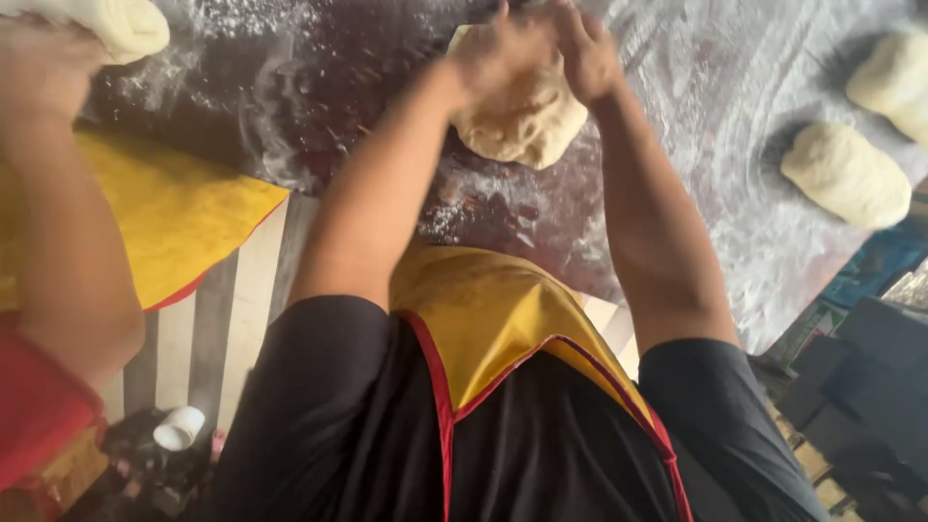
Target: Knead and shape portions of dough on a floured work surface.
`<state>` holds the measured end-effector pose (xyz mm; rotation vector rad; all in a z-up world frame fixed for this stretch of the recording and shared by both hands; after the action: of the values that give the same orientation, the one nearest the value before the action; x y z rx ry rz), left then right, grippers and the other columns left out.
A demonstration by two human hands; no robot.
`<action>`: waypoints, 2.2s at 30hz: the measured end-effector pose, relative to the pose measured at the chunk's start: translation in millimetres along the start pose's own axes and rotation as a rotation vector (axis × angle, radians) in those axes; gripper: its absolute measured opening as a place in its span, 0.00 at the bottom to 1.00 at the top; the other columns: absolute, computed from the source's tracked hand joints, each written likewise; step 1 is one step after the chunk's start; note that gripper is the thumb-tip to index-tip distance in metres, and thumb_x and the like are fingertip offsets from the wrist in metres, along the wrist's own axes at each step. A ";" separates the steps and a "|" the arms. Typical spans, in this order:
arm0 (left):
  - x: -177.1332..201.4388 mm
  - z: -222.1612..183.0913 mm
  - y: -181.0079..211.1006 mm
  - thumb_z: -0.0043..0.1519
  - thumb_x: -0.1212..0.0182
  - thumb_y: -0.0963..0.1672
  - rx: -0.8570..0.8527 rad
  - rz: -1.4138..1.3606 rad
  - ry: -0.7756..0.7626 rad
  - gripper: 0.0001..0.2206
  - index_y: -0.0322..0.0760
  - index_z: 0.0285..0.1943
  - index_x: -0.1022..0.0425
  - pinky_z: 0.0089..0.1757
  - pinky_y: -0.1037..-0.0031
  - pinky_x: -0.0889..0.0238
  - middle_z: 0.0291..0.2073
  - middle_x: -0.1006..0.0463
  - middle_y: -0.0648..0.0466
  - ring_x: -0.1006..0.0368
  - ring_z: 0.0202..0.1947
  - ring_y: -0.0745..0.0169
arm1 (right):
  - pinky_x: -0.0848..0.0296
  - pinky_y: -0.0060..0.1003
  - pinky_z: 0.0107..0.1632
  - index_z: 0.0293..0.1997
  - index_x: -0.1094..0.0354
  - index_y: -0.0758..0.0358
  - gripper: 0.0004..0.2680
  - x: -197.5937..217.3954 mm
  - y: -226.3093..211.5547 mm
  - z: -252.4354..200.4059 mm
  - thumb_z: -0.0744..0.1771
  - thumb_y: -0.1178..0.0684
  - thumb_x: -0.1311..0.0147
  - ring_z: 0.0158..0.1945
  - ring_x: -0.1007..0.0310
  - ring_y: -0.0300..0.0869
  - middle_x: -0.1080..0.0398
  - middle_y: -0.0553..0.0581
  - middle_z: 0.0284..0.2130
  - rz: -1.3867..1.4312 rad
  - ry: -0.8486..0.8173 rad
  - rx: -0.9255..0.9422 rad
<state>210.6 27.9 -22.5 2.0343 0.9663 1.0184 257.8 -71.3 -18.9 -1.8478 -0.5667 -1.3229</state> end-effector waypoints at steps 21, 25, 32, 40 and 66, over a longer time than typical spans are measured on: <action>-103.8 -146.2 -5.9 0.59 0.36 0.51 -0.142 1.031 0.453 0.41 0.24 0.77 0.48 0.73 0.53 0.65 0.77 0.50 0.36 0.55 0.78 0.41 | 0.57 0.56 0.77 0.74 0.49 0.73 0.29 -18.3 -137.2 -137.4 0.65 0.47 0.51 0.77 0.52 0.61 0.47 0.76 0.71 0.004 0.090 -0.128; -56.7 -149.2 41.2 0.47 0.31 0.58 0.075 0.895 0.096 0.52 0.21 0.75 0.48 0.65 0.46 0.57 0.73 0.47 0.36 0.51 0.72 0.36 | 0.61 0.56 0.72 0.72 0.47 0.66 0.30 7.9 -127.0 -112.4 0.64 0.40 0.49 0.74 0.53 0.59 0.46 0.71 0.69 -0.019 0.002 -0.122; 17.8 -132.4 32.6 0.62 0.46 0.59 0.198 0.211 -0.018 0.33 0.67 0.79 0.42 0.58 0.51 0.28 0.59 0.19 0.42 0.22 0.56 0.39 | 0.30 0.57 0.72 0.64 0.29 0.61 0.18 44.2 -10.9 -113.7 0.70 0.43 0.48 0.67 0.29 0.60 0.28 0.68 0.62 1.084 0.137 -0.509; -66.1 -137.6 5.3 0.55 0.37 0.56 -0.285 0.837 0.242 0.49 0.33 0.81 0.60 0.71 0.51 0.72 0.79 0.62 0.44 0.65 0.78 0.45 | 0.50 0.64 0.72 0.72 0.44 0.67 0.26 5.7 -103.1 -131.2 0.65 0.50 0.43 0.74 0.47 0.65 0.42 0.69 0.69 -0.054 0.353 -0.147; -121.0 -166.6 -16.4 0.71 0.54 0.53 -0.264 0.789 0.860 0.25 0.44 0.76 0.37 0.68 0.55 0.55 0.73 0.36 0.55 0.44 0.75 0.52 | 0.52 0.60 0.76 0.73 0.48 0.70 0.25 -47.3 -137.8 -169.0 0.71 0.41 0.60 0.77 0.51 0.65 0.46 0.74 0.71 0.247 0.334 0.007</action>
<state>12.8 -26.8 0.6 1.7441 0.3030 2.4133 41.9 -119.9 9.4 -1.5850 -0.1618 -1.4153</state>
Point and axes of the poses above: each hand's wrist, its own z-axis towards the middle knuckle, its own x-axis out of the back of the hand, y = z × x, the point moved 8 cm from there along z, towards the middle knuckle
